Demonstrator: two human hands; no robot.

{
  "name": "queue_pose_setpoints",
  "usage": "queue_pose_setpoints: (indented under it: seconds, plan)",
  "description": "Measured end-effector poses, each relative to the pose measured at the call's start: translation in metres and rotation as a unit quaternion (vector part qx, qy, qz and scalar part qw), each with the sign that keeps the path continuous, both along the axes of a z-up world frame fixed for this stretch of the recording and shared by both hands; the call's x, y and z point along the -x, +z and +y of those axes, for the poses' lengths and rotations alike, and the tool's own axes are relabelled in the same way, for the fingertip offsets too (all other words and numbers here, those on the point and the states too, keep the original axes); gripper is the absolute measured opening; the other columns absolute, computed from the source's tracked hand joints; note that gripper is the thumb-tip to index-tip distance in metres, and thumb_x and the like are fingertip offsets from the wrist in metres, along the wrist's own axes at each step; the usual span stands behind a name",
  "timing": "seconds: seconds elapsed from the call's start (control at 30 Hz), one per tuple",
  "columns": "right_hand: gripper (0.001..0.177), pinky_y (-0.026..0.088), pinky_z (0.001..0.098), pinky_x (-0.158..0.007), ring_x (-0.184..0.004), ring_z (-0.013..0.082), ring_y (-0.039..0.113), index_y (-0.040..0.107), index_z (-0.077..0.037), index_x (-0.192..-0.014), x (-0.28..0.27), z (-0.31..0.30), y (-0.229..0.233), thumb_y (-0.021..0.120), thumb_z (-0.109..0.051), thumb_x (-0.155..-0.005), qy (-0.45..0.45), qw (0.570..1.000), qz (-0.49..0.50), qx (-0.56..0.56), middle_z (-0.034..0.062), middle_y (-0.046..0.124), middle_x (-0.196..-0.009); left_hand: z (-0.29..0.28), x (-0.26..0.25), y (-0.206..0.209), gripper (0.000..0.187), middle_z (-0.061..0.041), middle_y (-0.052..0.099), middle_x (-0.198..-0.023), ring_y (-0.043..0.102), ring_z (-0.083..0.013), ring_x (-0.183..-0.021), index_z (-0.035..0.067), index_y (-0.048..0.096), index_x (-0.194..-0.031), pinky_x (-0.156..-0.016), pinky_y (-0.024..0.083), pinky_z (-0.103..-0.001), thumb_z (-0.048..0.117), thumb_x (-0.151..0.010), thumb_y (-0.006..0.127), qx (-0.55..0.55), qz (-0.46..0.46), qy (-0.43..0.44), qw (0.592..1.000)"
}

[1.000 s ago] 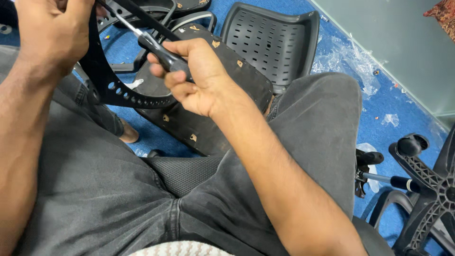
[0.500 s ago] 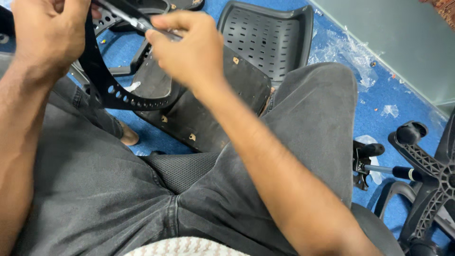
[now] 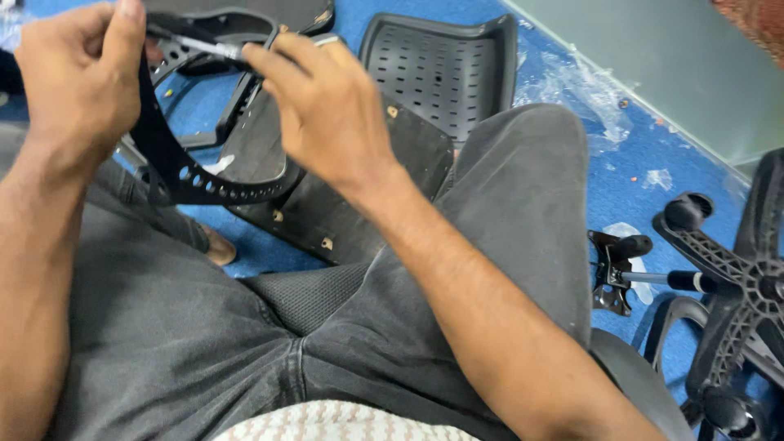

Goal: The person uses a screwdriver to attach a black plastic frame to a chair base, tightening screws at multiple points. The person rotates the frame to access different screw holes and continues fastening the components together.

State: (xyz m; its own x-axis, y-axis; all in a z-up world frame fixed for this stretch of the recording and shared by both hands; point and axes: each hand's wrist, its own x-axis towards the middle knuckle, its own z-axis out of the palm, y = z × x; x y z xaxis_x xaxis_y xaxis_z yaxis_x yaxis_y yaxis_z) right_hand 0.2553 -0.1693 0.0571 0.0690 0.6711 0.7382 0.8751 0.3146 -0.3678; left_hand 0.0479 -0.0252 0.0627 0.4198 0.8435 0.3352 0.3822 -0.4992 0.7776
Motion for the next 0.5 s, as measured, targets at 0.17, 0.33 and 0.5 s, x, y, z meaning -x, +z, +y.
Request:
queue_pose_setpoints:
  seconds: [0.17,0.33,0.5]
  plan:
    - [0.016,0.059,0.0317,-0.070,-0.078,0.0199,0.072,0.071,-0.008,-0.112,0.017,-0.005,-0.013,0.068,-0.020,-0.101,0.006,0.959,0.260,0.116,0.0063,0.073,-0.093,-0.020,0.004,0.006,0.033,0.001,0.049,-0.064,0.045,-0.0029,-0.068,-0.001,0.069,-0.099,-0.060,0.038,-0.025,0.026,-0.115,0.062,-0.046,0.012,0.021,0.999]
    - [0.039,0.033,0.0312,-0.048,-0.059,0.0134,0.054,0.068,0.000,-0.105,0.028,-0.030,-0.014,0.063,-0.038,-0.111,0.034,0.630,0.654,0.418,0.0134,0.068,-0.089,-0.043,0.005,-0.006,0.027,-0.005,0.058,-0.072,0.050,-0.0049,-0.068,0.003,0.071,-0.116,-0.062,0.043,-0.027,0.029,-0.108,0.067,0.018,-0.016,0.065,0.998]
    - [0.030,0.057,0.0319,-0.073,-0.085,0.0242,0.072,0.068,-0.001,-0.116,0.029,-0.055,0.006,0.076,-0.014,-0.091,0.018,0.973,0.185,0.135,0.0132,0.072,-0.101,-0.041,0.002,-0.005,0.028,-0.008,0.065,-0.075,0.059,-0.0065,-0.068,0.004,0.071,-0.118,-0.064,0.048,-0.028,0.029,-0.106,0.067,0.001,-0.007,0.060,0.998]
